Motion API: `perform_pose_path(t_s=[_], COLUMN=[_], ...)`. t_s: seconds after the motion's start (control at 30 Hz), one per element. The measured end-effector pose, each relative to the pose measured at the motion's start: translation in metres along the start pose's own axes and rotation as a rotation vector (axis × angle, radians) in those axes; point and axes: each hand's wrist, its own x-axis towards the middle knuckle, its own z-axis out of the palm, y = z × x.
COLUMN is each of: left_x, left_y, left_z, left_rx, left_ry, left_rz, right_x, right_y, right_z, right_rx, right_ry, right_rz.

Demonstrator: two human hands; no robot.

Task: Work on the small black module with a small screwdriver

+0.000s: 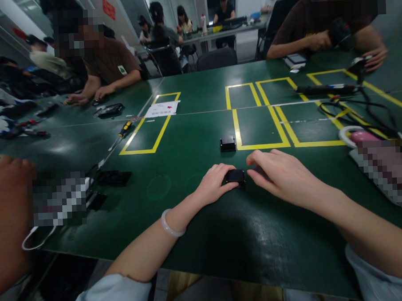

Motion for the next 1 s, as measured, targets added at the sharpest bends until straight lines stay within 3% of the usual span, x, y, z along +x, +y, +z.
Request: perform_pose_path(t_s=[1.0], left_x=[0.0], left_y=[-0.0004], left_z=[0.0002], left_rx=[0.002], left_ry=[-0.003], left_rz=[-0.006], right_x=[-0.0003], right_y=[-0.0005], right_z=[-0.0008], right_rx=[-0.011], right_ry=[-0.021], right_rz=[-0.002])
